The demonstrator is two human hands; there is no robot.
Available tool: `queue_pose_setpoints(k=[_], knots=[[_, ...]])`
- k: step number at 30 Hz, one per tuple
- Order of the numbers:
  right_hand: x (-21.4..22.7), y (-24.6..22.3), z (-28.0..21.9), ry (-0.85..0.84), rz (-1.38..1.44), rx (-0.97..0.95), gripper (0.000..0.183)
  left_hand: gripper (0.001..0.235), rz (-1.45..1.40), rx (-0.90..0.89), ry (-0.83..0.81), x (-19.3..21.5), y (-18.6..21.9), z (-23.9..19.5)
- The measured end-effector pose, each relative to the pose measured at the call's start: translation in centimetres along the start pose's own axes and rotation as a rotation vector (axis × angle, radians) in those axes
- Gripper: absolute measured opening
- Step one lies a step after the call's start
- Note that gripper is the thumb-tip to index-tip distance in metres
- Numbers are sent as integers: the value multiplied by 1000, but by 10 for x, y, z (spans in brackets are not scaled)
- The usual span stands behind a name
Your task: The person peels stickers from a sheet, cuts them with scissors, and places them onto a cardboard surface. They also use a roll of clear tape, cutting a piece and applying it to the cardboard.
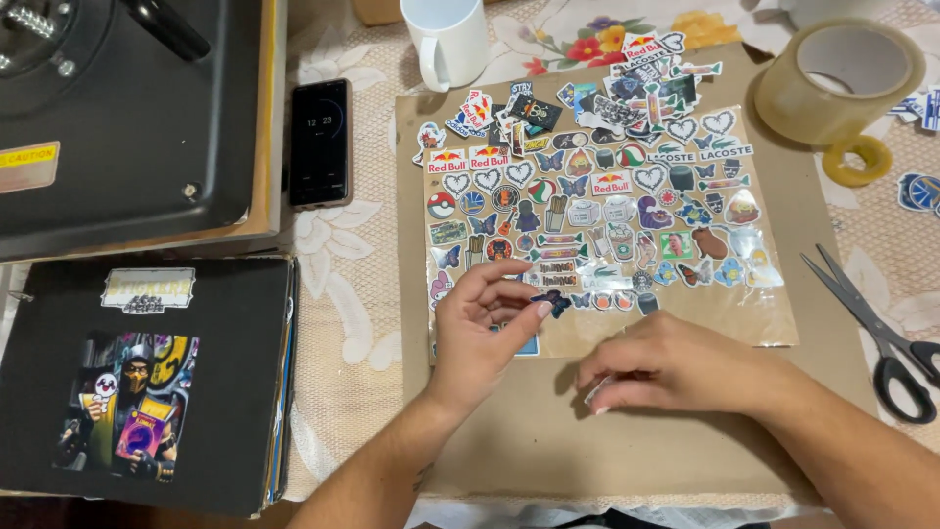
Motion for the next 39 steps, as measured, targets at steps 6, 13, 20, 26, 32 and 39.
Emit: queue_pose_setpoints(k=[6,13,20,26,32,39], knots=[[37,-17,-23,410,-184,165,12,39,279,-84,-224,-25,20,1],[33,-46,-43,354,-450,301,15,61,823,-120,-588,-57,6,-18],[17,-75,-41,196,-665,484,16,27,745,-967,-75,-39,105,-57],[2,-83,-37,203,-796,590,12,11,934,-1349,-59,-53,125,-92],[0,-83,-36,190,-789,587,14,12,934,-1344,-53,-52,124,-92],[-2,-82,-39,154,-782,601,15,11,934,-1332,-65,-54,125,-91]])
Point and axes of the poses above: each hand's wrist, its own z-axis towards the middle knuckle, its own x-axis out of the back of the hand, y = z × x, the point moved 10 cm from there along z, towards the middle knuckle, and after that the axes turned 5 degrees about z, right-handed, at the moved point
